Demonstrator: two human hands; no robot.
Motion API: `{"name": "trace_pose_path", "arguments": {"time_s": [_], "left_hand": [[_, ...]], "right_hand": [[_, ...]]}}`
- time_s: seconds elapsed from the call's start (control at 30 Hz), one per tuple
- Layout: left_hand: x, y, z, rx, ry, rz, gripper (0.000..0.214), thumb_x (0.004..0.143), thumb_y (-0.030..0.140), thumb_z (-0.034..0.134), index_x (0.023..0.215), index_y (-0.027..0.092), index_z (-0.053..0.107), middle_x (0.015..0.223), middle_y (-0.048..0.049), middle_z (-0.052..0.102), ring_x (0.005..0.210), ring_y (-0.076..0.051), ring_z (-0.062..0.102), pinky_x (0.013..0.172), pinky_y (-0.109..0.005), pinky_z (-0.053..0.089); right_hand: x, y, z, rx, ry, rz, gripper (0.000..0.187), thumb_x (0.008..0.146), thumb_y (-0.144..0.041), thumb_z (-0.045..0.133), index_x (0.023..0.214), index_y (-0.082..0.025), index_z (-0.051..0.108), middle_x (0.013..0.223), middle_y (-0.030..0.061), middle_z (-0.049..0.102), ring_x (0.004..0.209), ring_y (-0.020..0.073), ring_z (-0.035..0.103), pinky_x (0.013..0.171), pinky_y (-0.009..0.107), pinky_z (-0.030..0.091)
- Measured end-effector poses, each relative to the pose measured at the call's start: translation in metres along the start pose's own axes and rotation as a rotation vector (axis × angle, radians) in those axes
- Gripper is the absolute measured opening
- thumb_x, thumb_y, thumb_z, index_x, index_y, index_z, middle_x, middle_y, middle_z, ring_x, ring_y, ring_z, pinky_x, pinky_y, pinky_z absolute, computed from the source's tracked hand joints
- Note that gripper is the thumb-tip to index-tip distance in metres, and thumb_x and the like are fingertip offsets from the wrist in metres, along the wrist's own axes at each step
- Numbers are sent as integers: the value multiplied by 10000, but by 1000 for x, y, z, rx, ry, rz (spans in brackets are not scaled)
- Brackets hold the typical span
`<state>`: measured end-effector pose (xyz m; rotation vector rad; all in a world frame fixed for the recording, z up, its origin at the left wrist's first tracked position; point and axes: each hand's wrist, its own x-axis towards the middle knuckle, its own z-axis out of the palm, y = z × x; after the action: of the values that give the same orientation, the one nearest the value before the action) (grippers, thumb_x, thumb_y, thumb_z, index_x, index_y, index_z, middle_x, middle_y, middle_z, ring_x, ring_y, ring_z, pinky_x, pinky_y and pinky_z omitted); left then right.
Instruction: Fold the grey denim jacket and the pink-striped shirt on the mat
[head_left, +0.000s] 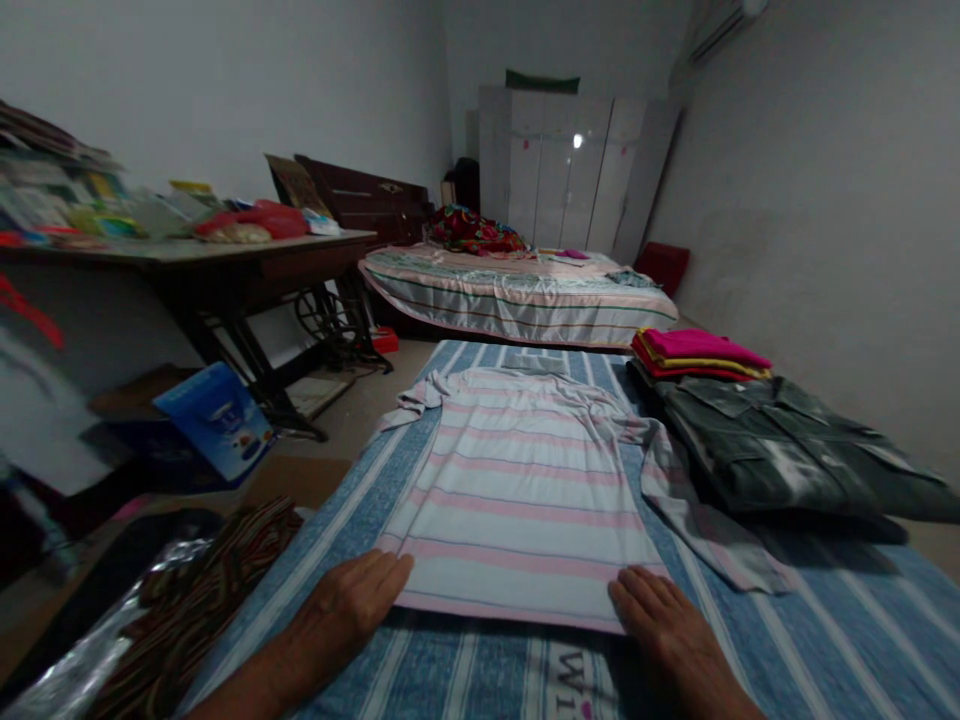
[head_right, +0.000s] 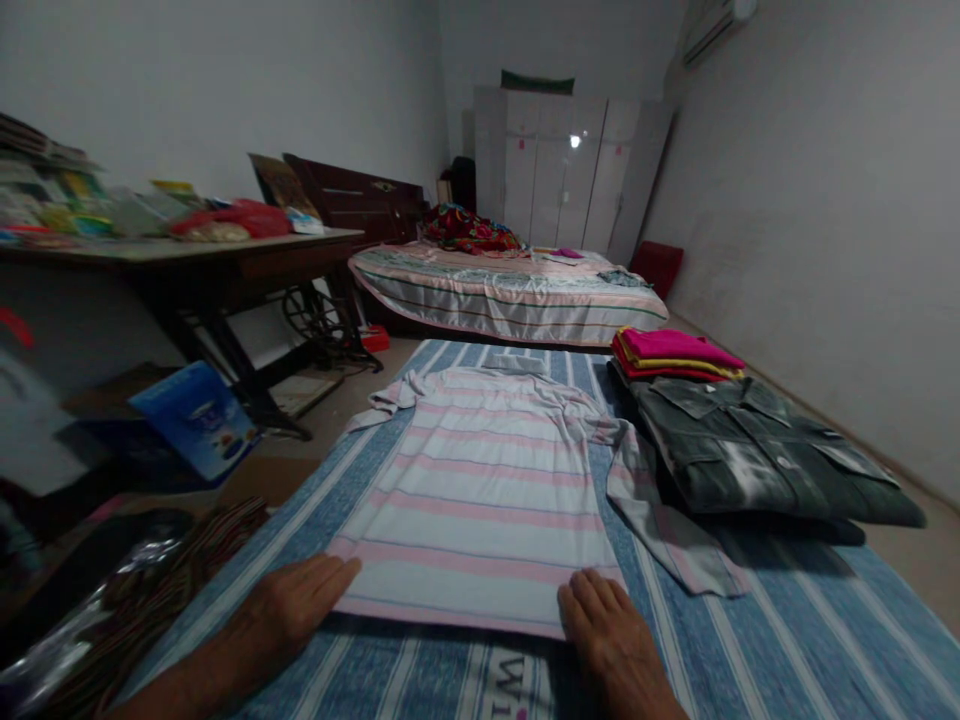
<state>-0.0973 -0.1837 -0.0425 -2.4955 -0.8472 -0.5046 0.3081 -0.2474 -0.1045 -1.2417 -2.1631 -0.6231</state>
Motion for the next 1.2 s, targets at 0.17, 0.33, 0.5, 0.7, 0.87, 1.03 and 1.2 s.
{"name": "trace_pose_path", "arguments": {"time_s": [0.17, 0.33, 0.5, 0.7, 0.87, 1.03, 1.2], "left_hand": [[-5, 6, 3, 13, 61, 47, 318, 827, -12, 366, 1054, 142, 527, 789, -51, 637, 700, -155, 598, 647, -263, 520], [-10, 10, 2, 3, 22, -3, 313, 818, -10, 367, 993, 157, 565, 787, -41, 632, 720, -148, 590, 690, -263, 503], [-19, 1, 5, 83, 11, -107, 384, 806, -8, 341, 1044, 150, 597, 1014, -103, 643, 934, -212, 586, 814, -343, 472], [-22, -10, 6, 146, -7, -222, 368, 770, -37, 357, 939, 154, 622, 955, -112, 651, 884, -236, 584, 747, -355, 462], [-21, -20, -8, 133, -7, -255, 336, 788, -22, 365, 866, 185, 619, 891, -77, 651, 828, -226, 579, 733, -354, 449], [-33, -23, -9, 130, 0, -219, 356, 785, -26, 347, 872, 185, 620, 875, -70, 663, 800, -207, 589, 717, -341, 460], [-42, -21, -6, 167, 8, -165, 369, 801, -15, 348, 928, 176, 638, 943, -85, 679, 895, -216, 608, 818, -358, 461]], "right_hand": [[0, 1, -9, -14, -60, -8, 415, 773, -21, 381, 1087, -211, 575, 1035, 43, 664, 986, 206, 584, 858, 319, 435], [-14, -6, 2, 9, -21, 31, 413, 743, -29, 375, 1055, -209, 577, 1021, 59, 662, 966, 216, 585, 823, 328, 444], [-26, -9, 14, 47, -42, 87, 434, 748, -33, 371, 1092, -209, 568, 1084, 70, 642, 1041, 220, 558, 888, 355, 422], [-29, 1, 10, -7, -26, 37, 448, 733, -32, 381, 1104, -189, 576, 1088, 79, 646, 1029, 229, 576, 881, 364, 426], [-33, 18, 3, -74, -105, -104, 454, 736, -37, 397, 1122, -186, 584, 1109, 64, 647, 1028, 212, 585, 888, 345, 429], [-38, 19, 5, -100, -72, -126, 371, 769, -92, 432, 1088, -190, 595, 1077, 74, 656, 998, 219, 596, 862, 344, 438], [-41, 20, 4, -115, -87, -122, 378, 771, -73, 417, 1082, -189, 600, 1086, 75, 654, 1008, 219, 594, 858, 339, 439]]}}
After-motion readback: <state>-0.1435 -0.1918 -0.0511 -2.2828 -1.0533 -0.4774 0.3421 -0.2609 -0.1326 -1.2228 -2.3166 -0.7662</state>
